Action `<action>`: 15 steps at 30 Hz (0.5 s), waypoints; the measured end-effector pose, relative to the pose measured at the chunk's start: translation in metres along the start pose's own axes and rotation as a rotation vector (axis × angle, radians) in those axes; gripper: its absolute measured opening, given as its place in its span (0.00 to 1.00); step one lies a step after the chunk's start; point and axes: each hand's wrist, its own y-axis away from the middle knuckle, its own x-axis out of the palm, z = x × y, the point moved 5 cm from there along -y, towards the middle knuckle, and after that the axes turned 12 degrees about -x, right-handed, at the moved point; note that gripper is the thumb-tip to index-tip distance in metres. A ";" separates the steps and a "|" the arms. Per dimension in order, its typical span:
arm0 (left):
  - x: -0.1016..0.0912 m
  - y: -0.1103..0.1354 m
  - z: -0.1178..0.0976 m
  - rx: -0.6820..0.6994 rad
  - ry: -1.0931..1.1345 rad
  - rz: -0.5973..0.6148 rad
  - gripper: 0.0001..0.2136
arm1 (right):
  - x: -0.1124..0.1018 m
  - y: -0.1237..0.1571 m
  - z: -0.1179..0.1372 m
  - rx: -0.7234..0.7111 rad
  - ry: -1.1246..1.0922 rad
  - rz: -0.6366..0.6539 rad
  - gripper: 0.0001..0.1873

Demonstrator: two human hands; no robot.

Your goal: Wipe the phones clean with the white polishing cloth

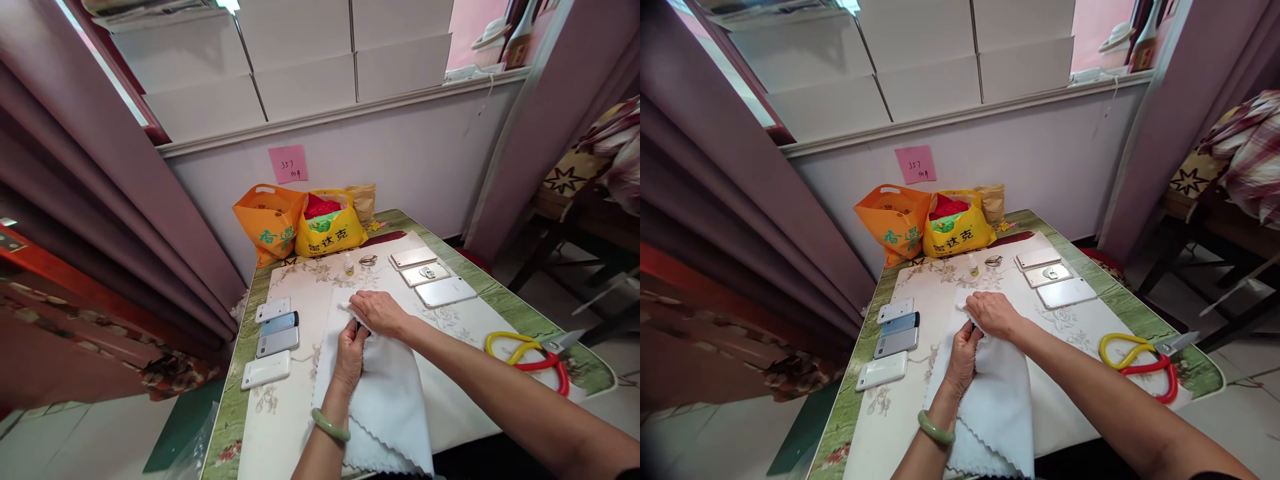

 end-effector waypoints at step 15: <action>-0.008 0.001 0.009 0.036 0.066 -0.114 0.13 | 0.019 0.013 -0.007 0.356 -0.130 -0.421 0.24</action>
